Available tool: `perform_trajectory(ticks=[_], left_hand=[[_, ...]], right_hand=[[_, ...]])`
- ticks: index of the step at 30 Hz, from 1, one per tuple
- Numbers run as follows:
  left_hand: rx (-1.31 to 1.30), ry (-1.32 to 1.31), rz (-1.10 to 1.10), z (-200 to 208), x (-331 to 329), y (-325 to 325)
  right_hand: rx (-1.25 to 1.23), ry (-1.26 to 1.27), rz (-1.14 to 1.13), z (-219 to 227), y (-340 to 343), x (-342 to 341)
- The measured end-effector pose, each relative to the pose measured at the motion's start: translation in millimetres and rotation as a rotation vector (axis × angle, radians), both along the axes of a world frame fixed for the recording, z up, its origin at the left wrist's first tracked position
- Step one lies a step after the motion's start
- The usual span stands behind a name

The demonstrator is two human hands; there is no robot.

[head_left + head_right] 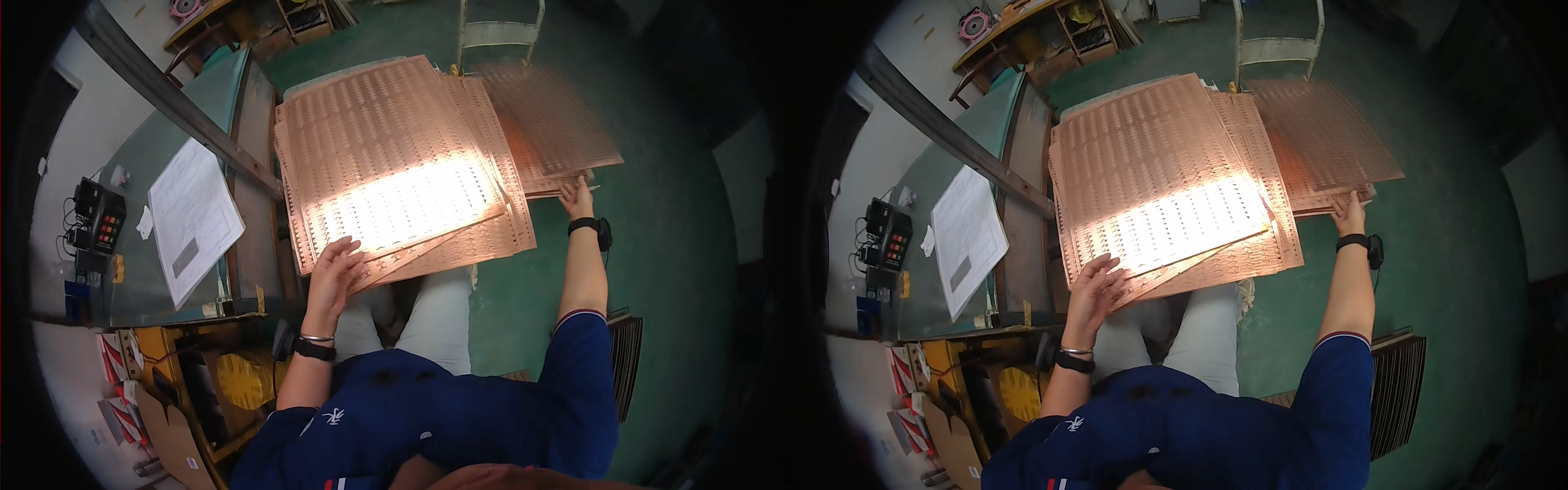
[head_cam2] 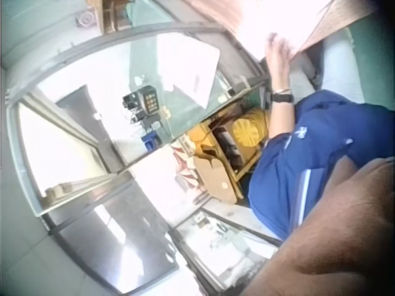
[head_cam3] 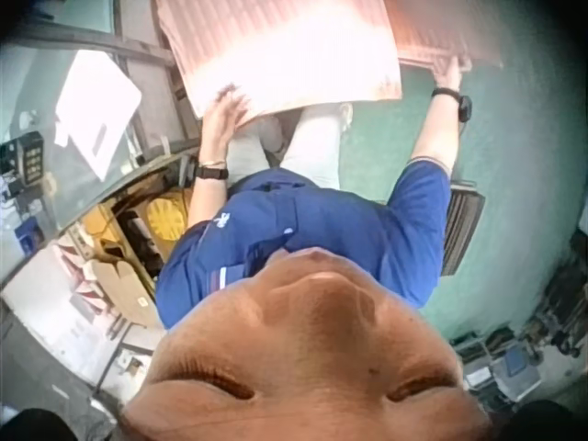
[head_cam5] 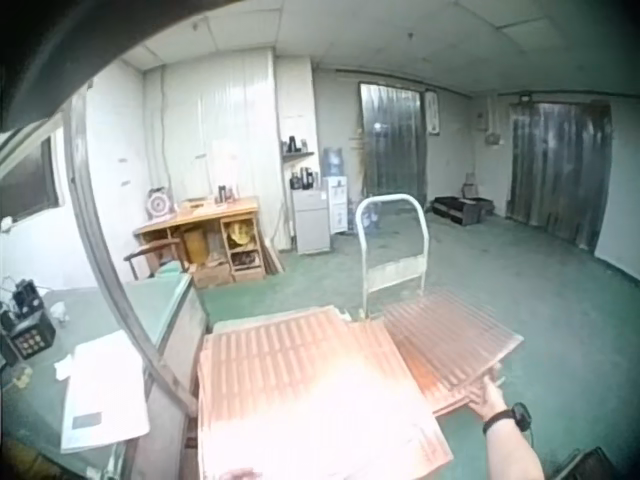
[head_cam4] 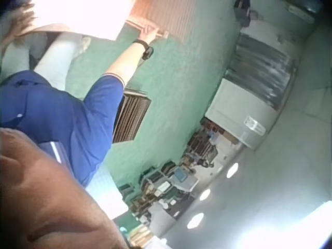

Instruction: Inspecting and sorting perforated copper sheets at a industrial workbench.

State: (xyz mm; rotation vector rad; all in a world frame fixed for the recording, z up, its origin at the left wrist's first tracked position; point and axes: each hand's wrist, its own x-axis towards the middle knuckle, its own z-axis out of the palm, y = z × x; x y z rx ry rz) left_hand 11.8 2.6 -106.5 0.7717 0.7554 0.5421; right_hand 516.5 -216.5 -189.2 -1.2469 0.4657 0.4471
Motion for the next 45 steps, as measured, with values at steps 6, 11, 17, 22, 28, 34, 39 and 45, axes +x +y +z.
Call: perform_trajectory(ticks=[6,11,17,22,28,34,39,45], left_hand=[[0.366,0.25,0.317,-24.6,-21.1,27.8],[0.416,0.306,0.302,-15.0,-20.0,33.1],[0.403,0.327,0.222,-17.6,-27.8,40.0],[0.371,0.293,0.221,-14.1,-30.3,38.0],[0.374,0.325,0.218,-11.0,-28.4,40.4],[0.596,0.6,0.237,-30.1,-33.9,50.4],[0.542,0.478,0.34,-23.3,-36.0,50.5],[0.501,0.408,0.341,-14.1,-39.0,39.6]], right_hand=[[-0.219,-0.39,0.314,-19.1,2.9,-75.7],[-0.259,-0.78,0.598,23.5,21.6,-139.2],[-0.802,-1.366,0.862,54.5,39.3,-200.2],[-0.873,-1.409,0.892,57.1,42.8,-212.3],[-1.006,-1.638,0.858,56.3,45.5,-221.8],[-0.981,-1.674,0.872,62.4,45.2,-236.0],[-0.913,-1.294,0.846,65.8,46.1,-235.6],[-0.668,-1.055,0.646,52.5,31.1,-195.8]])
